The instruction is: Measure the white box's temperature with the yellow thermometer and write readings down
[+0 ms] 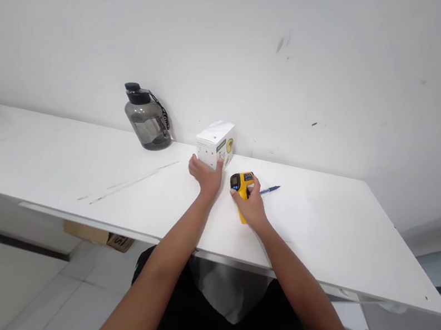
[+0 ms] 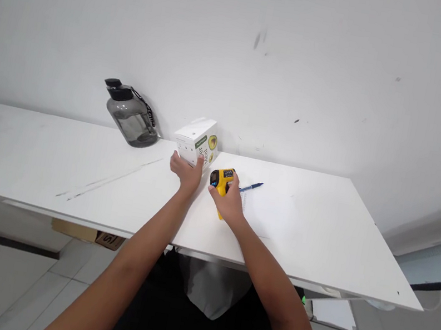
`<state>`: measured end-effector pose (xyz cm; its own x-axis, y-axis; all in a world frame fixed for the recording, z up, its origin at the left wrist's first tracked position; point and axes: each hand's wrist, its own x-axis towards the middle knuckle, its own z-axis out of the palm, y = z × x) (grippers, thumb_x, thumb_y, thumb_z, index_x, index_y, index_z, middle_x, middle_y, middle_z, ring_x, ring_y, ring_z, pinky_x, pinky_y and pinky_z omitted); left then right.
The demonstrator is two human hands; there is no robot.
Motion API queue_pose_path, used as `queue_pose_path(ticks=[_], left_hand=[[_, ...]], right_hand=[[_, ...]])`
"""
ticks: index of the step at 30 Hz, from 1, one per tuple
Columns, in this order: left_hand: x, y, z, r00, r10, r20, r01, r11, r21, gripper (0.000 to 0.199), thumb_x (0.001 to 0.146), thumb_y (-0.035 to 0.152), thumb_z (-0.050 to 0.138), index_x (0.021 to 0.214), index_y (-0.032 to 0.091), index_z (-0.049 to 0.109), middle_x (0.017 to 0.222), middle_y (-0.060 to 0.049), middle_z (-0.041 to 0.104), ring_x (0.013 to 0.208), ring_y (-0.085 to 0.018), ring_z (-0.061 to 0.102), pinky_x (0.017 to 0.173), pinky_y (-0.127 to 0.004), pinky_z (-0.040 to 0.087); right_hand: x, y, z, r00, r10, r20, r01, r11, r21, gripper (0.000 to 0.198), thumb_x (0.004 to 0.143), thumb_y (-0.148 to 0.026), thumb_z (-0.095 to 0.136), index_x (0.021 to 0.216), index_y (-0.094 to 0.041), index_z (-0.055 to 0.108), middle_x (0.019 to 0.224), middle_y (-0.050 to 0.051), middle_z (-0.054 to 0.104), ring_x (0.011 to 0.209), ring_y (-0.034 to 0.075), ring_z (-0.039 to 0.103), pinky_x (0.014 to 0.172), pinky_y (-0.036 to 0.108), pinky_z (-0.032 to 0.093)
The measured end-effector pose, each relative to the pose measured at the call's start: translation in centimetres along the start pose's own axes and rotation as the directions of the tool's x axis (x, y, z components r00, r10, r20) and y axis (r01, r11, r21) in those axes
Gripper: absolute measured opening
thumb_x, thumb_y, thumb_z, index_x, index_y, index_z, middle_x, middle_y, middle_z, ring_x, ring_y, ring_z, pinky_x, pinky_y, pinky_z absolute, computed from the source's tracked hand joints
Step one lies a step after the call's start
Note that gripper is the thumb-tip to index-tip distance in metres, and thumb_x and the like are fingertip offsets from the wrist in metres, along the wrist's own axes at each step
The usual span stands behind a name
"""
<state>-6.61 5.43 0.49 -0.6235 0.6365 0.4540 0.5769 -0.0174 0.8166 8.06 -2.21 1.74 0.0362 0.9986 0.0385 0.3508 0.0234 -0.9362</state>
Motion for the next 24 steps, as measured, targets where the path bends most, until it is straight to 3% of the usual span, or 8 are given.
queue_pose_path(ticks=[4, 6, 9, 12, 16, 24], left_hand=[[-0.8, 1.3, -1.2, 0.936, 0.306, -0.175, -0.304, 0.952, 0.039, 0.068, 0.085, 0.045, 0.050, 0.139, 0.015, 0.022, 0.136, -0.021, 0.033, 0.132, -0.031, 0.025, 0.109, -0.050, 0.018], [-1.4, 1.8, -1.5, 0.892, 0.426, -0.153, -0.426, 0.904, 0.033, 0.063, 0.085, 0.046, 0.048, 0.136, 0.013, 0.028, 0.127, -0.021, 0.039, 0.125, -0.031, 0.033, 0.106, -0.050, 0.023], [-2.2, 2.1, -1.3, 0.834, 0.549, -0.062, -0.550, 0.835, 0.005, 0.059, 0.083, 0.048, 0.050, 0.128, 0.011, 0.039, 0.119, -0.021, 0.043, 0.120, -0.031, 0.037, 0.103, -0.049, 0.027], [-2.4, 2.2, -0.8, 0.823, 0.568, -0.030, -0.568, 0.823, -0.020, 0.056, 0.084, 0.046, 0.050, 0.127, 0.011, 0.042, 0.119, -0.020, 0.042, 0.121, -0.031, 0.036, 0.104, -0.049, 0.025], [-2.1, 2.3, -0.7, 0.853, 0.520, -0.049, -0.521, 0.853, -0.005, 0.053, 0.085, 0.042, 0.048, 0.128, 0.012, 0.041, 0.126, -0.021, 0.039, 0.126, -0.032, 0.032, 0.107, -0.049, 0.021], [-1.6, 2.2, -0.9, 0.853, 0.517, -0.072, -0.516, 0.856, 0.029, 0.048, 0.086, 0.040, 0.047, 0.126, 0.013, 0.045, 0.130, -0.021, 0.039, 0.128, -0.030, 0.032, 0.108, -0.048, 0.022]], right_hand=[[0.6, 0.6, 0.5, 0.999, 0.048, 0.023, -0.051, 0.990, 0.133, 0.080, 0.074, -0.038, 0.058, 0.143, -0.024, 0.020, 0.120, 0.009, 0.056, 0.099, 0.022, 0.060, 0.088, 0.039, 0.049], [0.8, 0.9, 0.6, 0.997, 0.054, 0.056, -0.062, 0.987, 0.150, 0.080, 0.074, -0.034, 0.056, 0.143, -0.023, 0.017, 0.120, 0.009, 0.057, 0.098, 0.021, 0.061, 0.087, 0.038, 0.050], [0.8, 0.9, 0.8, 0.997, -0.013, 0.076, 0.014, 1.000, -0.003, 0.080, 0.074, -0.038, 0.059, 0.142, -0.022, 0.022, 0.127, 0.011, 0.053, 0.109, 0.025, 0.057, 0.094, 0.041, 0.046], [0.5, 0.4, 0.8, 0.989, -0.094, 0.115, 0.117, 0.971, -0.209, 0.075, 0.076, -0.042, 0.058, 0.141, -0.020, 0.029, 0.134, 0.014, 0.047, 0.118, 0.030, 0.051, 0.098, 0.045, 0.041], [0.3, -0.3, 1.1, 0.981, -0.120, 0.151, 0.163, 0.934, -0.318, 0.073, 0.080, -0.039, 0.053, 0.143, -0.016, 0.025, 0.137, 0.017, 0.044, 0.123, 0.031, 0.047, 0.097, 0.042, 0.041], [1.2, -1.2, 2.7, 0.989, -0.039, 0.145, 0.106, 0.864, -0.492, 0.067, 0.084, -0.043, 0.045, 0.140, -0.011, 0.026, 0.134, 0.022, 0.040, 0.111, 0.033, 0.054, 0.087, 0.046, 0.046]])
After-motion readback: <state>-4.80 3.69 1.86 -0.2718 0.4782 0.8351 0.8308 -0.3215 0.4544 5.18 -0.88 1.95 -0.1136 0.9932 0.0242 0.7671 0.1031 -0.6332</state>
